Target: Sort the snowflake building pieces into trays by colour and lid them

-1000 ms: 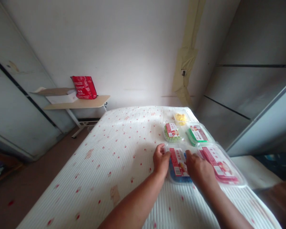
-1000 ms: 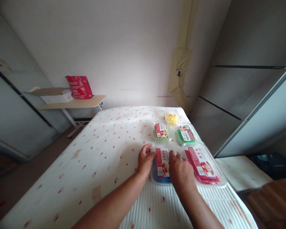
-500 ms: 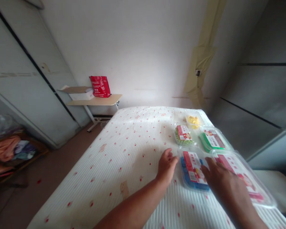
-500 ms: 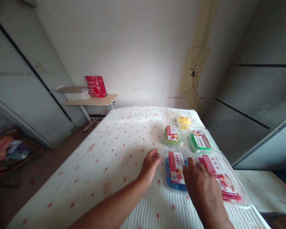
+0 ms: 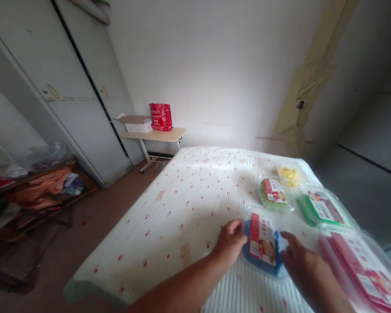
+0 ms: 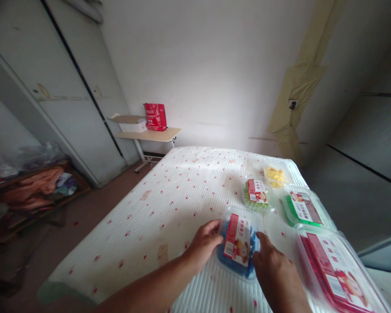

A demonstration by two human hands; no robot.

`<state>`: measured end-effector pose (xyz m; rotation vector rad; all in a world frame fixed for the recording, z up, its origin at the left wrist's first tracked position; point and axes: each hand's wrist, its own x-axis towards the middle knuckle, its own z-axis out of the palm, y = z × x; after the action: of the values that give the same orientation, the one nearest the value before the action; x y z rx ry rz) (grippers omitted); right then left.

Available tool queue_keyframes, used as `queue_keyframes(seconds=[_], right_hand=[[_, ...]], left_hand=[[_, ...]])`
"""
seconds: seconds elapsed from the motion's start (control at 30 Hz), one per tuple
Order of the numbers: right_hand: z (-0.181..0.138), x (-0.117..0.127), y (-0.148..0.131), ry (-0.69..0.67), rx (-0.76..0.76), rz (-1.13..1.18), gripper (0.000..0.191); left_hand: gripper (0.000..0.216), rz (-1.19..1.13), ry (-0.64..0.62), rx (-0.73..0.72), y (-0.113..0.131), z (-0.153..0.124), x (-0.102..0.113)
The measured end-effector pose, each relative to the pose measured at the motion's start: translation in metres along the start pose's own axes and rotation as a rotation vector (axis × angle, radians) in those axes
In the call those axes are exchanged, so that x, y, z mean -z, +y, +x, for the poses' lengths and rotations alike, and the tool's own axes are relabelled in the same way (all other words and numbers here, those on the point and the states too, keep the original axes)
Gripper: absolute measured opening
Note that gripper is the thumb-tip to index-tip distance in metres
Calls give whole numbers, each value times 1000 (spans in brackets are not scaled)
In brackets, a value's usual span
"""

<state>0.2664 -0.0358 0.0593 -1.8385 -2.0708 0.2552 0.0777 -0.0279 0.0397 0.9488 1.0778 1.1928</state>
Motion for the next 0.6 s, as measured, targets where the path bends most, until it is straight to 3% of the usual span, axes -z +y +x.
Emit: queue_keyframes(seconds=[0.07, 0.17, 0.27, 0.43, 0.6], right_hand=[[8, -11, -27, -103, 22, 270, 31], [28, -39, -75, -373, -8, 752, 30], [58, -71, -124, -478, -22, 1061, 33], [119, -108, -203, -478, -107, 1171, 33], [170, -128, -250, -382, -193, 1143, 67]], left_hand=[[36, -56, 34, -18, 8, -5, 32], [34, -98, 286, -22, 20, -7, 87], [29, -161, 500, -47, 32, 2, 140], [25, -255, 598, -91, 57, 44, 211], [19, -275, 640, -95, 75, 93, 251]])
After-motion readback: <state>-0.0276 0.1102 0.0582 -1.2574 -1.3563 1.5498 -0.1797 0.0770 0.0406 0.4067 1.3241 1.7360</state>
